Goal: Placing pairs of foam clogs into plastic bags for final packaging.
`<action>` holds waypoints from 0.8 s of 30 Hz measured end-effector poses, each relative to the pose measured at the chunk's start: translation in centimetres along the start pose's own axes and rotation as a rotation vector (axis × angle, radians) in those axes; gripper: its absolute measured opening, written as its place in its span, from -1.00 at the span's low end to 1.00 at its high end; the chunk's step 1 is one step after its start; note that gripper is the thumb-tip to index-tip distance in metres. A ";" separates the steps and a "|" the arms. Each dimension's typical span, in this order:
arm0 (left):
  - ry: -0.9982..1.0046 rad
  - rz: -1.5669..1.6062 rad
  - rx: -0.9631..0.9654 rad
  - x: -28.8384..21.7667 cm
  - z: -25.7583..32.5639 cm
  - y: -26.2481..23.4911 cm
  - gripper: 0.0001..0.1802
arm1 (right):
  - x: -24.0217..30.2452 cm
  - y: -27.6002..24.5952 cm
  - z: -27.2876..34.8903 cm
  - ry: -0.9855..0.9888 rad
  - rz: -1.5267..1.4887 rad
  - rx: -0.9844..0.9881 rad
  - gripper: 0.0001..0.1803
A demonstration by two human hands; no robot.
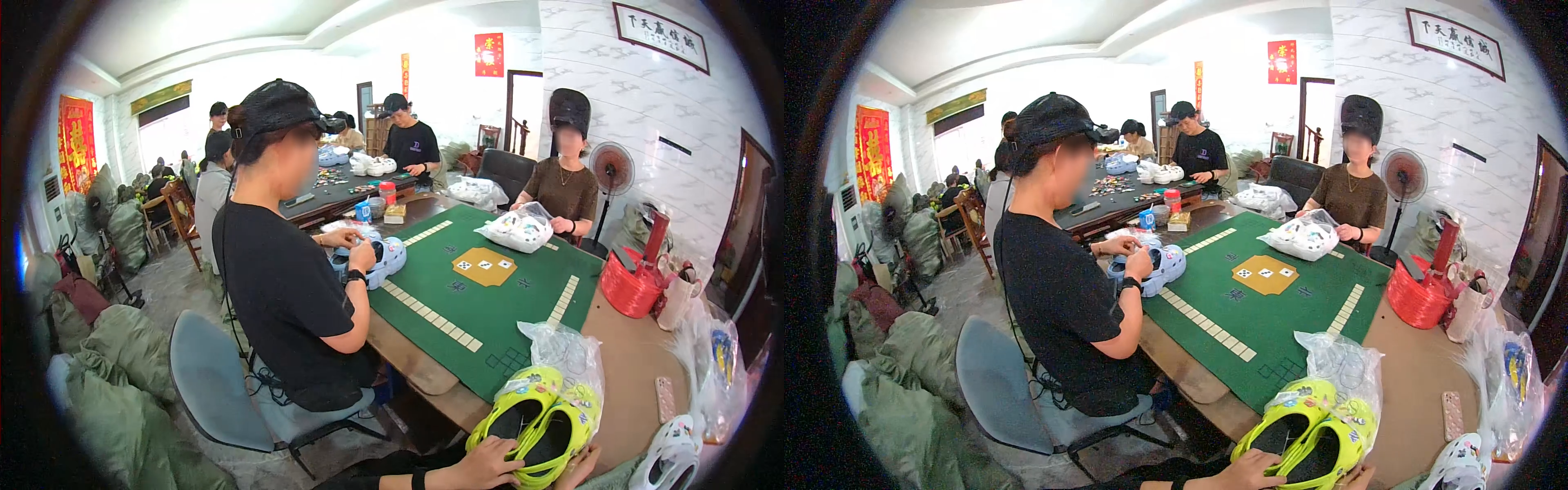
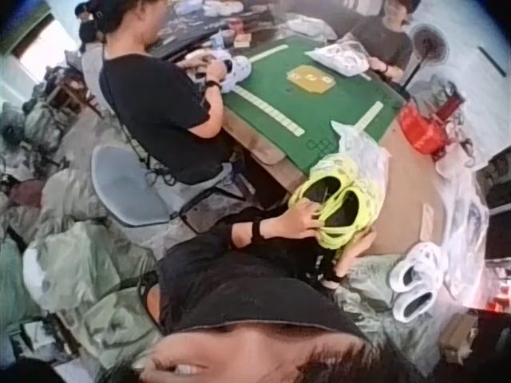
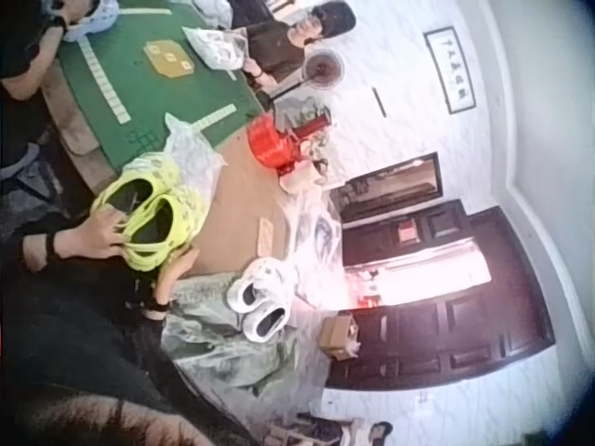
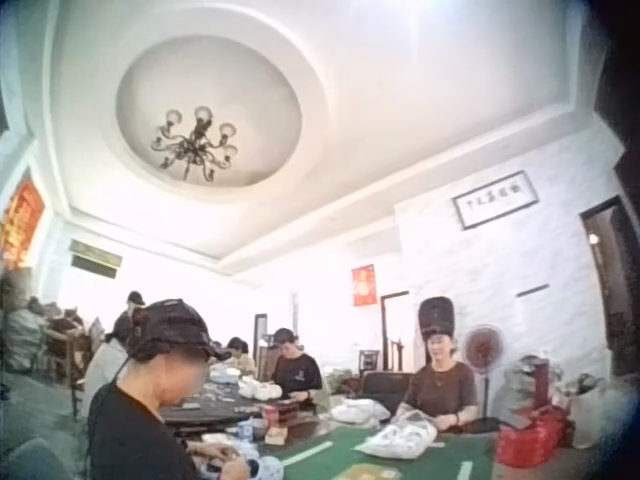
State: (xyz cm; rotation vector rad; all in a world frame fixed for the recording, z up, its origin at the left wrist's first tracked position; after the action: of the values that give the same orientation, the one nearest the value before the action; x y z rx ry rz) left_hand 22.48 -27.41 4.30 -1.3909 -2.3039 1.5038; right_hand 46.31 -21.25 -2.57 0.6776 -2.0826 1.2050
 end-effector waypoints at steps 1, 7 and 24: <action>-0.002 -0.002 0.001 0.0 -0.1 0.0 -0.65 | 0.0 -0.1 0.3 -0.024 0.008 -0.033 -0.79; -0.048 -0.021 0.025 0.0 -0.3 -0.7 -0.66 | 0.5 -0.2 1.5 0.038 0.016 0.005 -0.77; 0.120 -0.080 0.062 -0.3 -0.5 1.4 -0.64 | -2.6 -2.2 2.8 0.017 -0.415 0.065 -0.73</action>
State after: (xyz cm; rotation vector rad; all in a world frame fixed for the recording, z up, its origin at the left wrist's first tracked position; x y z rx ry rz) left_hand 23.78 -27.14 3.62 -1.3190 -2.1945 1.4158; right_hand 48.85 -24.37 -4.31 1.0642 -1.7770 1.0364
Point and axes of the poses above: each hand's wrist, its own z-axis away from the middle knuckle, its own y-axis out of the palm, x = y × z, the point moved 5 cm from there along -z, towards the middle knuckle, and after that the axes turned 9 degrees about x, right-handed, at the moved point
